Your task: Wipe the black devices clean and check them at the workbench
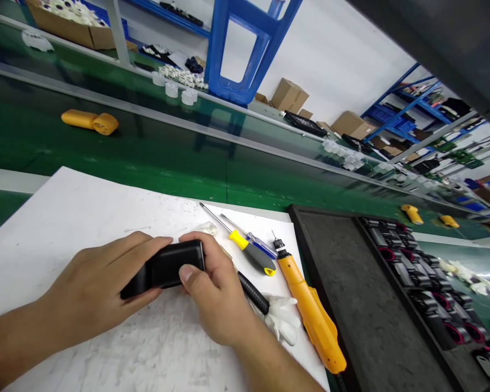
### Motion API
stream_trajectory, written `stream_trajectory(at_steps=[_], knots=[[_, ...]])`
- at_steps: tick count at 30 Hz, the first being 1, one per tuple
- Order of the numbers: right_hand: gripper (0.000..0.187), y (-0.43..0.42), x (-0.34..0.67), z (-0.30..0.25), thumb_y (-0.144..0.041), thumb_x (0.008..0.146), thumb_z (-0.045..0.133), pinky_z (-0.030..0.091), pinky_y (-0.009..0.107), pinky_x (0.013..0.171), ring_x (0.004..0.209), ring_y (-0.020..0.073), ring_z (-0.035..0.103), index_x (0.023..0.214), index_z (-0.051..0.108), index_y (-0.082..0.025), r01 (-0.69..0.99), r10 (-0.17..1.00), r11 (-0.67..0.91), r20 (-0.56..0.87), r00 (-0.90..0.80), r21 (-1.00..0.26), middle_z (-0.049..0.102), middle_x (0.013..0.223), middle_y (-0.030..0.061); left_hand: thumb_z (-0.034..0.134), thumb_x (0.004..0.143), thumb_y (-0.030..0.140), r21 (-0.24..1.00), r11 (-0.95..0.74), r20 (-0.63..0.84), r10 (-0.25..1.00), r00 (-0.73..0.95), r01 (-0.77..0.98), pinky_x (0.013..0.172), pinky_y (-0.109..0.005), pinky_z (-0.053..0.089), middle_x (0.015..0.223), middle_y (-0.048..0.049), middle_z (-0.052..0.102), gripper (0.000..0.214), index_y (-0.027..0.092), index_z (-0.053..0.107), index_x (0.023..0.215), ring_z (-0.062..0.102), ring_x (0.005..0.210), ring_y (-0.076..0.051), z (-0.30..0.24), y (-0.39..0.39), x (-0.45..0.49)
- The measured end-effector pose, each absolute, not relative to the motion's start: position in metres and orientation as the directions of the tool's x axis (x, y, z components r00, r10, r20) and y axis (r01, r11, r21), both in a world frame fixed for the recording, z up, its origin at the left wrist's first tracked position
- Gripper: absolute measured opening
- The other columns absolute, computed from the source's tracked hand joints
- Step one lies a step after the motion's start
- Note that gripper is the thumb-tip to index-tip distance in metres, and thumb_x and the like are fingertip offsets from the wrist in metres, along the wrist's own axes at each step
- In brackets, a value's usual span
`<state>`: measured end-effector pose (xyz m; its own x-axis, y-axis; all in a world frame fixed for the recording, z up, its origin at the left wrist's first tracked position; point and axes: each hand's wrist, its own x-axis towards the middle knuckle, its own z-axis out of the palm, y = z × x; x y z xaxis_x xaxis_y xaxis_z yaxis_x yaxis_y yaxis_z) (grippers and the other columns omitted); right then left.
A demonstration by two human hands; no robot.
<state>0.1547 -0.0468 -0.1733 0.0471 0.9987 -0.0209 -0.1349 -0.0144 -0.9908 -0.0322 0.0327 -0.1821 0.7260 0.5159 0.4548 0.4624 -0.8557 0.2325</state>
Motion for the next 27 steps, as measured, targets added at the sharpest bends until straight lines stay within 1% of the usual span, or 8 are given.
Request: stream_trajectory(at_steps=[4,7,11,16,19,22,24,27], knots=[[0.030,-0.047,0.153,-0.174,-0.025,0.087,0.055,0.043,0.025,0.060,0.068,0.0136,0.050,0.116,0.061,-0.026,-0.187,0.997,-0.007,-0.022,0.074,-0.982,0.055,0.079,-0.0026,0.044,0.098,0.030,0.223,-0.867,0.496,0.495,0.714,0.446,0.051,-0.030,0.051,0.099,-0.0062,0.066,0.034,0.018,0.048,0.129,0.068,0.076,-0.022,-0.183,0.034,-0.032],[0.020,-0.047,0.149,-0.175,-0.032,0.093,0.056,0.042,0.024,0.056,0.063,0.0123,0.050,0.111,0.063,-0.025,-0.161,0.990,-0.011,-0.032,0.134,-0.987,0.054,0.074,-0.0031,0.046,0.099,0.027,0.111,-0.901,0.590,0.399,0.702,0.419,0.052,-0.031,0.053,0.096,-0.0085,0.067,0.031,0.012,0.053,0.126,0.067,0.077,-0.022,-0.181,0.033,-0.030],[0.026,-0.045,0.147,-0.171,-0.043,0.092,0.060,0.040,0.024,0.053,0.059,0.0114,0.049,0.105,0.060,-0.021,-0.118,0.985,-0.049,-0.068,0.158,-0.992,0.053,0.072,-0.0033,0.057,0.095,0.017,-0.030,-0.913,0.657,0.288,0.696,0.406,0.055,-0.033,0.056,0.096,-0.0114,0.068,0.032,0.006,0.056,0.125,0.067,0.079,-0.024,-0.177,0.035,-0.029],[0.024,-0.044,0.158,-0.156,-0.036,0.077,0.071,0.032,0.025,0.056,0.064,0.0114,0.040,0.080,0.054,-0.019,0.147,0.978,-0.202,-0.192,0.078,-0.968,0.046,0.070,-0.0044,0.054,0.094,0.010,-0.042,-0.946,0.593,0.236,0.770,0.322,0.055,-0.035,0.057,0.106,-0.0133,0.065,0.037,0.012,0.054,0.131,0.065,0.083,-0.026,-0.180,0.045,-0.038],[0.030,-0.044,0.164,-0.153,-0.040,0.079,0.070,0.028,0.025,0.055,0.062,0.0107,0.036,0.071,0.051,-0.019,0.220,0.957,-0.267,-0.285,-0.053,-0.938,0.042,0.066,-0.0043,0.045,0.096,0.012,0.162,-0.932,0.532,0.360,0.767,0.324,0.072,-0.040,0.064,0.127,-0.0159,0.059,0.043,0.019,0.047,0.138,0.066,0.103,-0.028,-0.179,0.053,-0.044],[0.031,-0.044,0.161,-0.158,-0.044,0.086,0.062,0.028,0.025,0.053,0.059,0.0099,0.036,0.071,0.050,-0.019,0.084,0.963,-0.261,-0.266,-0.049,-0.962,0.040,0.064,-0.0049,0.047,0.091,0.014,0.500,-0.802,0.399,0.548,0.735,0.327,0.098,-0.042,0.060,0.147,-0.0134,0.048,0.060,0.027,0.035,0.148,0.058,0.128,-0.029,-0.170,0.051,-0.045],[0.029,-0.042,0.156,-0.161,-0.043,0.087,0.058,0.028,0.024,0.050,0.055,0.0096,0.037,0.072,0.049,-0.020,0.026,0.967,-0.255,-0.255,0.022,-0.966,0.041,0.060,-0.0058,0.061,0.085,0.022,0.628,-0.704,0.260,0.592,0.763,0.332,0.105,-0.046,0.055,0.161,-0.0118,0.032,0.084,0.031,0.018,0.157,0.046,0.141,-0.034,-0.165,0.043,-0.042],[0.021,-0.040,0.147,-0.162,-0.039,0.080,0.058,0.030,0.023,0.047,0.050,0.0100,0.041,0.077,0.050,-0.020,-0.020,0.963,-0.268,-0.269,0.009,-0.963,0.047,0.058,-0.0061,0.086,0.067,0.037,0.656,-0.612,0.147,0.678,0.720,0.442,0.106,-0.055,0.052,0.168,-0.0125,0.011,0.127,0.035,-0.002,0.159,0.034,0.147,-0.043,-0.163,0.029,-0.034]])
